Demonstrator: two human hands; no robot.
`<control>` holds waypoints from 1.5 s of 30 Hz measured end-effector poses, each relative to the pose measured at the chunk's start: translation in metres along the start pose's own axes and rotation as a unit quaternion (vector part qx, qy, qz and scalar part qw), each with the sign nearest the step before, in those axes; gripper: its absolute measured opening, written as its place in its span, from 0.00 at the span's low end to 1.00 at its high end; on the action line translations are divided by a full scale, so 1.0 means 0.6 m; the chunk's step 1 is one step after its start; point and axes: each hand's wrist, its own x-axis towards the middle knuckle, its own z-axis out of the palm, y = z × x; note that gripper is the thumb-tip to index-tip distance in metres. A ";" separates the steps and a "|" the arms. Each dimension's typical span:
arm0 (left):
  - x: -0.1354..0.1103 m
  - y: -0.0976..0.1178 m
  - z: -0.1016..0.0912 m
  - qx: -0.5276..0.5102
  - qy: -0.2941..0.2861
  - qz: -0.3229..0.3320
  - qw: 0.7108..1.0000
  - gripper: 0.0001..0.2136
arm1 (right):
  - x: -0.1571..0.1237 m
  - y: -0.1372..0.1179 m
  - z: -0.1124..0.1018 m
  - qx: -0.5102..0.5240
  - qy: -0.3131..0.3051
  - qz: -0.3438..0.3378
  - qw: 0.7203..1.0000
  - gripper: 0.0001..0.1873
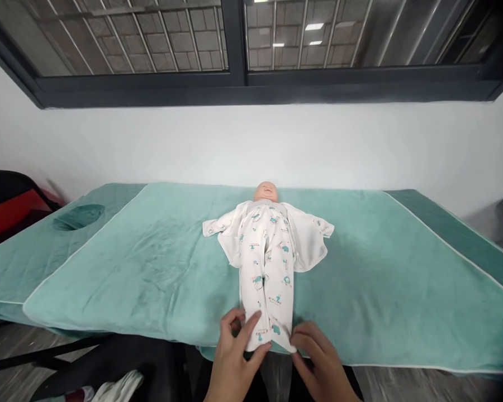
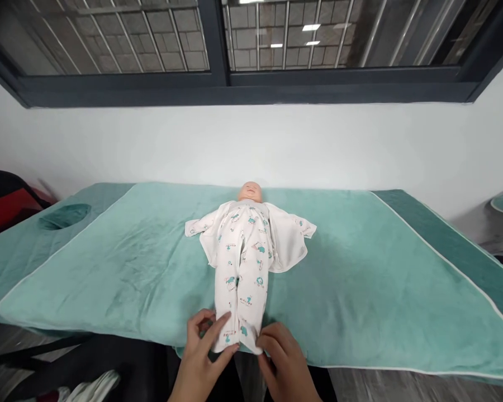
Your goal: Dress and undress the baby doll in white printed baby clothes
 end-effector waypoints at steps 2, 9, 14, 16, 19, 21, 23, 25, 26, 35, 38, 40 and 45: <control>0.001 0.010 0.004 0.017 0.013 0.022 1.000 0.24 | 0.000 -0.016 -0.023 0.008 0.003 -0.033 0.999 0.18; -0.011 0.007 0.007 -0.035 0.072 0.015 0.997 0.24 | -0.029 -0.026 -0.043 0.006 -0.001 -0.054 0.999 0.21; -0.022 -0.002 -0.002 0.001 0.061 0.031 0.998 0.22 | -0.031 0.001 0.001 -0.076 -0.042 -0.064 0.994 0.11; -0.031 -0.003 -0.009 0.018 0.072 0.031 0.997 0.21 | -0.031 0.007 0.001 -0.069 -0.065 -0.045 0.994 0.05; -0.044 -0.001 -0.025 0.017 0.087 0.064 0.994 0.18 | -0.025 0.008 -0.023 -0.050 -0.094 -0.015 0.994 0.05; -0.043 -0.001 -0.040 -0.007 0.079 0.110 0.991 0.13 | -0.014 0.009 -0.046 -0.037 -0.096 0.007 0.995 0.07; -0.022 -0.009 -0.058 -0.023 0.070 0.145 0.987 0.10 | 0.007 0.018 -0.068 -0.042 -0.081 0.029 0.995 0.06; 0.024 -0.029 -0.072 -0.005 0.078 0.143 0.987 0.08 | 0.041 0.036 -0.082 -0.082 -0.050 0.030 0.995 0.07; 0.056 -0.042 -0.077 0.019 0.085 0.127 0.988 0.07 | 0.064 0.049 -0.085 -0.115 -0.033 0.022 0.993 0.08; 0.279 -0.104 0.000 0.152 -0.018 0.225 0.962 0.14 | 0.236 0.144 -0.024 -0.296 -0.044 -0.064 0.952 0.15; 0.271 -0.105 0.021 0.118 0.010 0.250 0.961 0.12 | 0.229 0.156 -0.021 -0.264 -0.038 -0.075 0.961 0.10; 0.265 -0.107 0.024 0.099 0.006 0.249 0.963 0.09 | 0.221 0.161 -0.026 -0.246 -0.049 -0.066 0.966 0.07; 0.266 -0.111 0.022 0.078 -0.012 0.230 0.970 0.07 | 0.219 0.165 -0.026 -0.253 -0.093 -0.057 0.961 0.06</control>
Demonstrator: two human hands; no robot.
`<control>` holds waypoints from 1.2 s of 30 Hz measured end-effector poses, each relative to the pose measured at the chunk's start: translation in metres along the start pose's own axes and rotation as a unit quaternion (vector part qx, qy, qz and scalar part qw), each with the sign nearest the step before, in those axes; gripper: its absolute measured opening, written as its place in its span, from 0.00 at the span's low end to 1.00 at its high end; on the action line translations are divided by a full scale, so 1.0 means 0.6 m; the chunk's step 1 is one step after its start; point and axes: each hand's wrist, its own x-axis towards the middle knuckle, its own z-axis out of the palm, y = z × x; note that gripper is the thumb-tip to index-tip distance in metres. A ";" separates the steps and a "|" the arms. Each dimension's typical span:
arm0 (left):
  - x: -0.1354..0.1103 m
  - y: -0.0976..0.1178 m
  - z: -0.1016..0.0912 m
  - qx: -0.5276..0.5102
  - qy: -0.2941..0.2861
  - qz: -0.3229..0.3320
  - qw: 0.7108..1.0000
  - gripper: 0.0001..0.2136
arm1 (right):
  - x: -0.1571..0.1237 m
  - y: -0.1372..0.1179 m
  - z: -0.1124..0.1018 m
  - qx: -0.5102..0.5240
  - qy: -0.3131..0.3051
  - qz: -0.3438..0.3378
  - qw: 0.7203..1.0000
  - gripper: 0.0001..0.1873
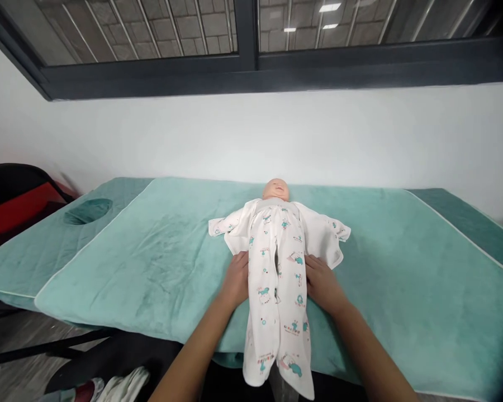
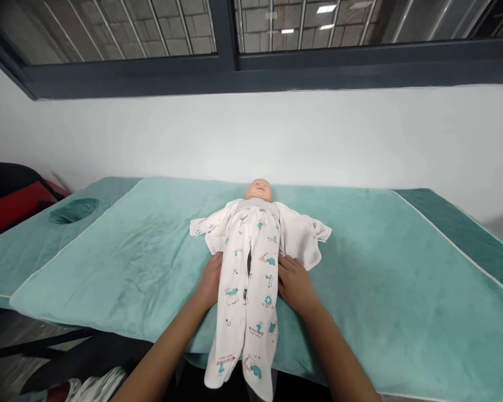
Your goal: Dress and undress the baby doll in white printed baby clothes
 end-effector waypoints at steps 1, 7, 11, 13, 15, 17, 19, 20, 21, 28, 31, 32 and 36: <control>0.001 0.000 0.000 0.008 0.002 -0.005 1.000 0.09 | 0.001 -0.001 0.001 -0.006 -0.008 0.003 1.000 0.06; -0.005 0.005 -0.006 -0.029 0.038 -0.005 0.999 0.12 | 0.002 -0.002 -0.004 0.043 -0.008 0.015 0.999 0.11; -0.011 0.015 -0.013 -0.098 0.059 -0.025 0.993 0.12 | -0.004 -0.003 -0.019 0.136 0.013 -0.009 0.991 0.10; -0.012 0.016 -0.014 -0.126 0.063 -0.059 0.988 0.10 | -0.008 -0.008 -0.025 0.182 0.009 -0.018 0.983 0.11; -0.011 0.011 -0.014 -0.138 0.096 -0.127 0.978 0.09 | -0.011 -0.010 -0.027 0.218 0.011 -0.006 0.976 0.12; -0.007 -0.005 -0.016 -0.129 0.157 -0.217 0.955 0.09 | -0.011 0.000 -0.029 0.233 0.044 0.043 0.971 0.12; 0.002 -0.032 -0.023 -0.108 0.199 -0.305 0.925 0.10 | -0.008 0.029 -0.033 0.194 0.105 0.105 0.970 0.12; 0.008 -0.048 -0.027 -0.099 0.199 -0.340 0.914 0.12 | -0.005 0.049 -0.037 0.154 0.140 0.134 0.969 0.12; 0.016 -0.064 -0.032 -0.091 0.186 -0.365 0.908 0.14 | -0.003 0.072 -0.042 0.106 0.171 0.162 0.966 0.13; 0.051 -0.118 -0.044 0.005 0.051 -0.399 0.915 0.11 | -0.006 0.151 -0.062 0.082 0.096 0.386 0.914 0.21; 0.045 -0.105 -0.040 0.022 0.050 -0.376 0.925 0.07 | -0.011 0.133 -0.058 0.103 0.083 0.364 0.922 0.18; 0.042 -0.102 -0.038 0.016 0.058 -0.371 0.926 0.06 | -0.011 0.129 -0.059 0.139 0.095 0.358 0.918 0.17; 0.032 -0.100 -0.034 -0.068 0.144 -0.375 0.913 0.04 | 0.016 0.118 -0.088 0.434 0.183 0.340 0.814 0.15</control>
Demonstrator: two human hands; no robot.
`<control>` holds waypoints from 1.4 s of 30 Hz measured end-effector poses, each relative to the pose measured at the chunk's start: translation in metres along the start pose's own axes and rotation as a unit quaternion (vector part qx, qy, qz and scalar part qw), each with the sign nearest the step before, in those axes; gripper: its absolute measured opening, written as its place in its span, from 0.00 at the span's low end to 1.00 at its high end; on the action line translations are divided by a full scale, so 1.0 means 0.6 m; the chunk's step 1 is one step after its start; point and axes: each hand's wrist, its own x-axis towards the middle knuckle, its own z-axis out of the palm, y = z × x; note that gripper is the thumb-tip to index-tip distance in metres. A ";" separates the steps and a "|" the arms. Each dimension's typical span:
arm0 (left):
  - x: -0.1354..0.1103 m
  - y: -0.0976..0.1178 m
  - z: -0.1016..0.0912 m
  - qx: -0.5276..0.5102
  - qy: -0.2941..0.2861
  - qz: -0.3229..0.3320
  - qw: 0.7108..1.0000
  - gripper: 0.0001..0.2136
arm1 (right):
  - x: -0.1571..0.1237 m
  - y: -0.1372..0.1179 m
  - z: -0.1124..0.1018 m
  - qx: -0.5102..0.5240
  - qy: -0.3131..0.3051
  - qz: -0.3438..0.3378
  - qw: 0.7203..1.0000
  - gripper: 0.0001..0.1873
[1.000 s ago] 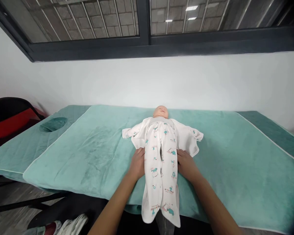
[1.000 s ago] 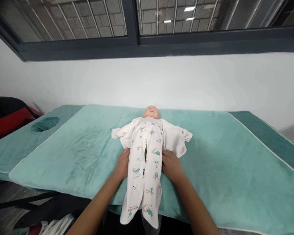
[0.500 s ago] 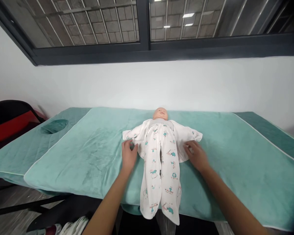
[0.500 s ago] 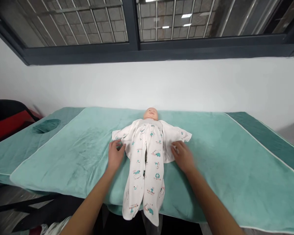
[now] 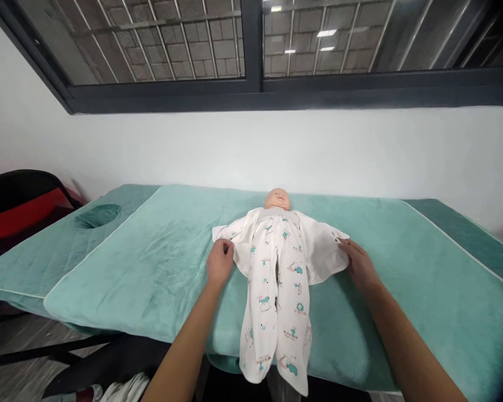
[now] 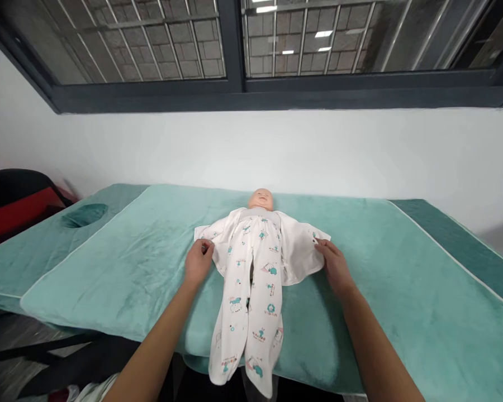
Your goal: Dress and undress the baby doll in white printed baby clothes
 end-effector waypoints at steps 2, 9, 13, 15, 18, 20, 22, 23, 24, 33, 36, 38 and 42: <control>-0.001 -0.005 -0.001 -0.058 0.036 -0.001 0.998 0.05 | 0.012 -0.038 0.016 0.140 -0.027 0.012 0.990 0.14; -0.012 -0.015 -0.018 -0.153 0.115 -0.032 0.981 0.08 | 0.007 -0.178 0.138 0.018 -0.278 -0.086 0.956 0.14; -0.018 -0.014 -0.023 -0.197 0.126 -0.064 0.970 0.10 | 0.016 -0.155 0.156 0.040 -0.282 -0.099 0.953 0.16; -0.021 -0.014 -0.028 -0.247 0.122 -0.085 0.958 0.13 | 0.028 -0.112 0.150 0.109 -0.152 -0.106 0.977 0.17; -0.028 -0.015 -0.040 -0.393 0.050 -0.134 0.909 0.17 | 0.039 -0.046 0.144 0.106 -0.083 -0.083 0.987 0.16; -0.030 -0.010 -0.050 -0.462 -0.028 -0.167 0.871 0.18 | 0.039 -0.020 0.149 0.063 -0.097 -0.087 0.989 0.15; -0.027 0.006 -0.060 -0.487 -0.076 -0.189 0.849 0.18 | 0.035 -0.012 0.157 0.039 -0.090 -0.110 0.989 0.14; -0.025 0.021 -0.064 -0.493 -0.081 -0.189 0.845 0.17 | 0.033 -0.012 0.161 0.040 -0.081 -0.117 0.989 0.13; -0.024 0.040 -0.067 -0.499 -0.076 -0.177 0.845 0.16 | 0.031 -0.014 0.163 0.047 -0.074 -0.117 0.989 0.13; -0.105 0.226 -0.040 -0.102 -0.252 0.346 0.898 0.15 | 0.029 -0.013 0.156 0.053 -0.088 -0.099 0.990 0.14; -0.128 0.210 -0.026 -0.034 -0.268 0.384 0.883 0.17 | 0.023 -0.013 0.161 0.011 -0.061 -0.136 0.989 0.13; -0.132 0.191 -0.031 -0.094 -0.238 0.335 0.907 0.17 | 0.018 -0.019 0.164 -0.030 -0.023 -0.187 0.982 0.12; -0.098 0.170 -0.057 -0.229 -0.086 0.245 0.938 0.12 | 0.033 -0.049 0.172 -0.093 0.026 -0.250 0.963 0.11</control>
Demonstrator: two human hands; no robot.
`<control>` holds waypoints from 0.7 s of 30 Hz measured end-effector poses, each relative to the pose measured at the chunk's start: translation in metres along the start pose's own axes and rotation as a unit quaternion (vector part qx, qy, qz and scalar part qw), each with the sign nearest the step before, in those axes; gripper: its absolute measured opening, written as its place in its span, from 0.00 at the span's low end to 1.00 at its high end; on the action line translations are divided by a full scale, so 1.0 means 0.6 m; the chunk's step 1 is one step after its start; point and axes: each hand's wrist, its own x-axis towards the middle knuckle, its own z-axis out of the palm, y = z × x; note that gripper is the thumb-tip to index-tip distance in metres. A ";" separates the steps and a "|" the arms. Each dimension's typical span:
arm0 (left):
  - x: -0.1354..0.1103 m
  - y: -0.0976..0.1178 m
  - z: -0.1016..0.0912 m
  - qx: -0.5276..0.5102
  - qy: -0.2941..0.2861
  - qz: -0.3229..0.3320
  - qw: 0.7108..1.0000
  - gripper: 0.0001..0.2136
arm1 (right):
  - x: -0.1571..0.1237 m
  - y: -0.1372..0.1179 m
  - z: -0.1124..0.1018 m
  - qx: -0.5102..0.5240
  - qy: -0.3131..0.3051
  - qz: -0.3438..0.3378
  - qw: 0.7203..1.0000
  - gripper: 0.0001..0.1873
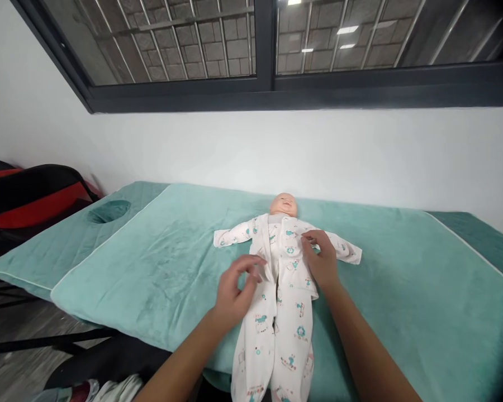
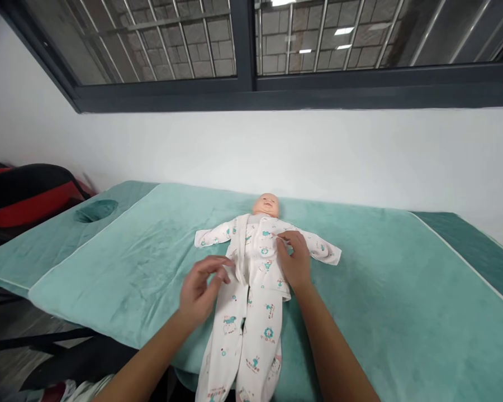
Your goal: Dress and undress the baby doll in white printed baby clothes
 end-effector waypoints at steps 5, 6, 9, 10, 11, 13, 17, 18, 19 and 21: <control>0.114 -0.064 -0.007 0.133 0.105 -0.103 0.980 0.07 | 0.086 -0.042 0.030 -0.220 -0.117 0.091 0.964 0.24; 0.139 -0.086 0.000 0.147 0.088 -0.154 0.973 0.08 | 0.102 -0.052 0.042 -0.278 -0.146 0.105 0.944 0.27; 0.193 -0.148 0.032 0.140 -0.008 -0.266 0.954 0.14 | 0.132 -0.072 0.076 -0.370 -0.221 0.126 0.894 0.28; 0.202 -0.162 0.043 0.122 -0.016 -0.278 0.953 0.16 | 0.136 -0.074 0.085 -0.379 -0.235 0.123 0.887 0.26; 0.208 -0.170 0.053 0.093 -0.006 -0.281 0.955 0.18 | 0.137 -0.072 0.091 -0.384 -0.240 0.117 0.884 0.23; 0.213 -0.169 0.071 0.006 0.040 -0.272 0.961 0.20 | 0.136 -0.062 0.094 -0.370 -0.235 0.103 0.893 0.17; 0.229 -0.117 0.092 -0.195 0.006 -0.252 0.948 0.15 | 0.131 -0.031 0.082 -0.164 -0.170 0.120 0.964 0.17; 0.236 -0.104 0.094 -0.229 -0.021 -0.244 0.942 0.14 | 0.130 -0.025 0.079 -0.088 -0.139 0.143 0.976 0.18; 0.244 -0.096 0.094 -0.251 -0.029 -0.234 0.939 0.13 | 0.130 -0.020 0.077 -0.021 -0.109 0.168 0.979 0.19; 0.260 -0.094 0.088 -0.241 0.012 -0.220 0.945 0.12 | 0.129 -0.014 0.078 0.065 -0.070 0.206 0.974 0.19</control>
